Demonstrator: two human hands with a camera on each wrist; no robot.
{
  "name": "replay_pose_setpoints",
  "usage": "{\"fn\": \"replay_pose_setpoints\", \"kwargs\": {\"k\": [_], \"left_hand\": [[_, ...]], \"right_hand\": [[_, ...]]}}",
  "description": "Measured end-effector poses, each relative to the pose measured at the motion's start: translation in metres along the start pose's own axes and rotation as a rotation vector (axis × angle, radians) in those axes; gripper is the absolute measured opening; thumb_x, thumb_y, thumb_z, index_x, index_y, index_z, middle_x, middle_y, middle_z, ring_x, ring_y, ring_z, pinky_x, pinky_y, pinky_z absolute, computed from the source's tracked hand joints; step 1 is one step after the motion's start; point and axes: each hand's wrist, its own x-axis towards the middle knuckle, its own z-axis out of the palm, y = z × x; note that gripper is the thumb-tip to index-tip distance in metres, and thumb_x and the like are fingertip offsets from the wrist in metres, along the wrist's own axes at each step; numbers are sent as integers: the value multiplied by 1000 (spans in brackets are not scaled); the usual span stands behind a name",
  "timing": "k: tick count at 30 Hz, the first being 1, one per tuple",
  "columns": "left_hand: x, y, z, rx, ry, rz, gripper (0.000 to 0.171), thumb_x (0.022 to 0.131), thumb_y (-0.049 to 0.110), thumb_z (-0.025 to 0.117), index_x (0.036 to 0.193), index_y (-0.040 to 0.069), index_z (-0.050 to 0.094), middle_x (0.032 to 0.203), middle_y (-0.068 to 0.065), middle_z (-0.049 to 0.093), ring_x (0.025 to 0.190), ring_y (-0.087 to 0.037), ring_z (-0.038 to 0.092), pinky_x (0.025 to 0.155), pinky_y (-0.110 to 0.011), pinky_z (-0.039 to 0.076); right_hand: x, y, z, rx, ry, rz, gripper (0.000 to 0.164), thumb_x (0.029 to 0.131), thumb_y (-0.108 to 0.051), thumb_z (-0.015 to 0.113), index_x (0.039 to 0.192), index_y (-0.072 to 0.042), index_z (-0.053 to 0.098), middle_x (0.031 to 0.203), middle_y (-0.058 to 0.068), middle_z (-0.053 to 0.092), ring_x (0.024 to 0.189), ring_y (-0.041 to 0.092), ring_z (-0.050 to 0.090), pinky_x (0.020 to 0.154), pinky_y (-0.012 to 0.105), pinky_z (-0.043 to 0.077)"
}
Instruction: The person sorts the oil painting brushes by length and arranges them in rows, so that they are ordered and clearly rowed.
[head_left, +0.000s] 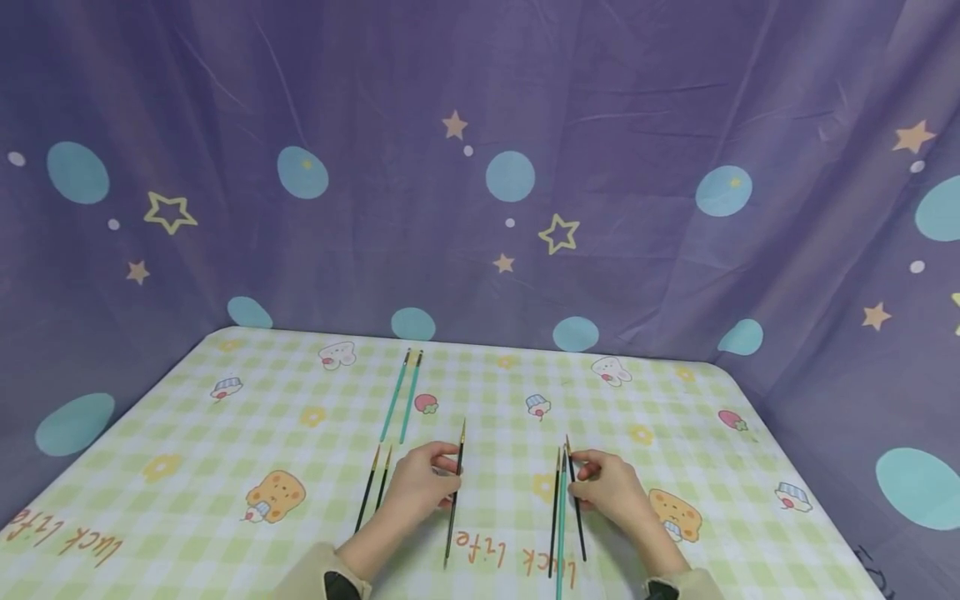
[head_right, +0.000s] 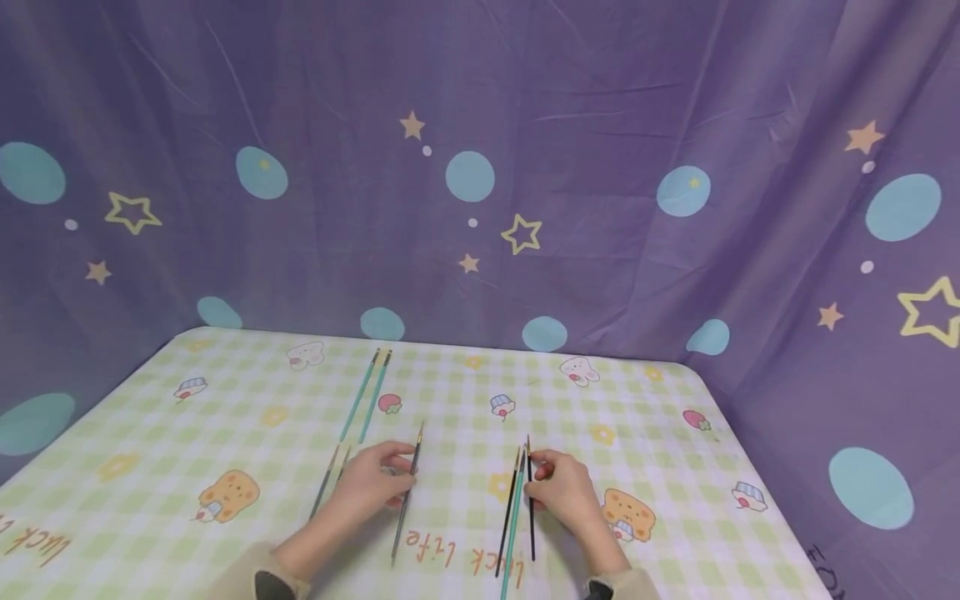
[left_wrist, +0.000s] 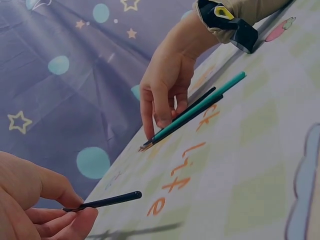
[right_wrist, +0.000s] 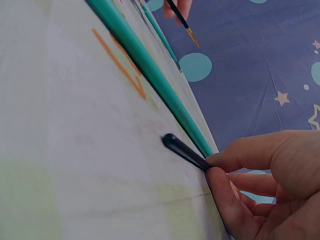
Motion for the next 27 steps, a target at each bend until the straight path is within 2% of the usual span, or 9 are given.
{"fn": "replay_pose_setpoints", "kwargs": {"k": [7,15,27], "left_hand": [[-7,-4,-13,20,18,-16,44,71,-3,58,115,-1,57,86,-9,60,51,-13,55,46,-29,52],[-16,-9,-25,73,67,-52,43,70,-3,60,113,0,60,87,-7,58,63,-12,55,47,-26,51],[-26,-15,-39,193,118,-73,44,67,-1,60,111,4,62,85,-3,62,49,-11,53,44,-25,48]], "right_hand": [[0,0,0,-7,6,5,49,68,0,69,116,-1,59,76,3,54,56,11,56,50,24,52],[0,-1,1,-2,-6,15,49,69,-1,70,117,-1,59,77,3,54,57,11,56,50,24,52],[0,-1,0,-5,5,12,48,69,0,70,116,-1,59,77,3,54,58,10,55,50,24,52]]}}
